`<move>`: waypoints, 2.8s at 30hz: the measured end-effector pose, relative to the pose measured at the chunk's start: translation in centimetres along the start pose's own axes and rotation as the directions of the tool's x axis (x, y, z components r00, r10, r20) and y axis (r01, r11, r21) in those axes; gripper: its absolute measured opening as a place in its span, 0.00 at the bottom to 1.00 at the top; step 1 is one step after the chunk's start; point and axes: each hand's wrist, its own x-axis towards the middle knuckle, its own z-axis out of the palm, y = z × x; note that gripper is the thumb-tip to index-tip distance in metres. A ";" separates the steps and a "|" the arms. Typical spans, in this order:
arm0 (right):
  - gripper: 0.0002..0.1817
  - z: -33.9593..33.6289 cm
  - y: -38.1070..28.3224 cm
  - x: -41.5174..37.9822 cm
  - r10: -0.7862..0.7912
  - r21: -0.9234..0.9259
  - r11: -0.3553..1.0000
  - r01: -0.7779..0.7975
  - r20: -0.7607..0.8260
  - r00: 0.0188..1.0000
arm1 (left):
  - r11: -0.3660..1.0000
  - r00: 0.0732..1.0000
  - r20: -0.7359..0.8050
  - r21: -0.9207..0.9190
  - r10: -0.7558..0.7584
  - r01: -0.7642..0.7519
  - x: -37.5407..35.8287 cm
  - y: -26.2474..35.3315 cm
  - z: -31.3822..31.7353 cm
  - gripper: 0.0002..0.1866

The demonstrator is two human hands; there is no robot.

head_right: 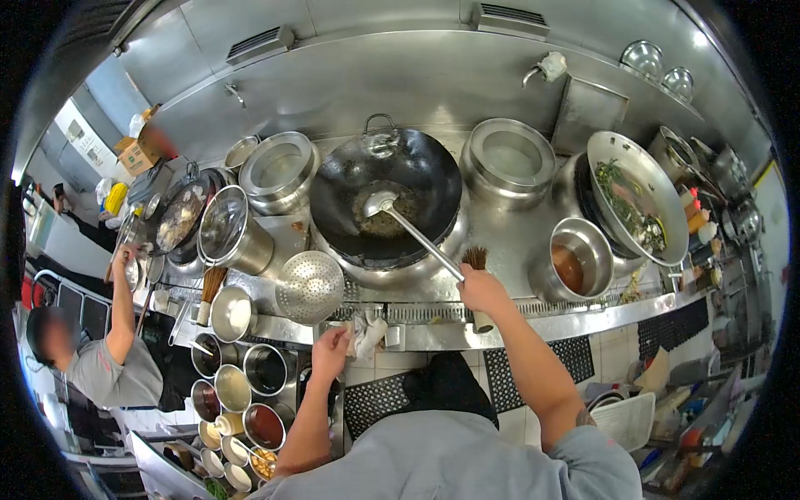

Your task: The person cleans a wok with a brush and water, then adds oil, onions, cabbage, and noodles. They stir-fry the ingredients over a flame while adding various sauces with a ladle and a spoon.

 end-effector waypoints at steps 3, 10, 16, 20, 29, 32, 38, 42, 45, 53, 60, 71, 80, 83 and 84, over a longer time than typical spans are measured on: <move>0.20 0.3 -0.2 0.0 -0.017 -0.029 0.999 0.016 -0.028 0.999 | 0.999 1.000 0.008 -0.033 0.016 -0.016 0.4 1.0 -0.5 0.15; 0.17 -0.2 -2.1 1.3 0.042 -0.093 0.995 -0.042 0.001 0.999 | 0.990 0.996 0.051 -0.122 0.079 -0.073 0.7 1.5 0.6 0.15; 0.16 0.3 -3.2 2.5 0.075 -0.028 0.997 -0.076 -0.048 0.996 | 0.992 0.992 0.078 -0.087 0.104 -0.097 0.2 1.6 2.0 0.16; 0.14 0.1 -2.3 1.8 0.072 0.276 0.958 -0.080 0.041 0.997 | 0.975 0.975 0.026 0.018 0.220 -0.221 1.1 4.4 2.2 0.17; 0.18 0.1 -1.8 -0.1 0.114 0.343 0.939 -0.022 -0.251 0.961 | 0.484 0.786 0.205 0.689 0.584 -0.539 12.1 9.4 8.4 0.18; 0.19 -0.1 1.8 -4.3 0.169 0.453 0.891 -0.001 -0.331 0.929 | 0.388 0.741 0.298 0.701 0.602 -0.598 13.8 8.9 7.9 0.13; 0.17 3.3 10.2 -11.2 0.426 0.390 0.870 -0.300 -0.290 0.857 | 0.245 0.662 0.419 0.699 0.622 -0.672 13.6 10.1 5.7 0.11; 0.16 7.7 14.4 -10.8 0.477 0.272 0.876 -0.399 -0.364 0.800 | 0.316 0.738 0.388 0.722 0.552 -0.616 13.2 10.7 6.1 0.11; 0.18 8.2 15.2 -12.1 0.509 0.231 0.860 -0.455 -0.320 0.799 | 0.441 0.614 0.066 0.637 0.786 -0.632 10.0 13.0 5.0 0.14; 0.20 -2.2 15.8 -16.3 0.584 0.228 0.803 -0.550 -0.485 0.651 | 0.816 0.848 -0.042 0.303 0.528 -0.493 0.9 5.7 3.8 0.15; 0.14 -4.3 21.7 -17.1 0.602 0.048 0.745 -0.666 -0.480 0.638 | 0.972 0.973 -0.035 0.069 0.228 -0.225 -2.9 1.1 6.2 0.12; 0.22 -4.2 26.1 -14.6 0.602 0.020 0.759 -0.650 -0.401 0.690 | 0.984 0.985 -0.021 0.054 0.171 -0.170 -4.7 -0.3 6.3 0.12; 0.31 -4.4 19.4 -13.8 0.189 -0.178 0.882 -0.437 -0.715 0.673 | 0.997 0.990 -0.130 0.068 0.046 -0.038 -7.1 -3.5 4.8 0.12; 0.27 0.9 15.2 -8.2 0.317 0.346 0.916 -0.203 -0.316 0.894 | 0.966 0.969 -0.164 0.212 0.183 -0.147 -7.5 -4.1 3.5 0.13; 0.28 5.3 14.6 -5.4 0.334 0.230 0.935 -0.272 -0.300 0.894 | 0.968 0.965 -0.200 0.216 0.169 -0.125 -7.3 -4.2 3.2 0.13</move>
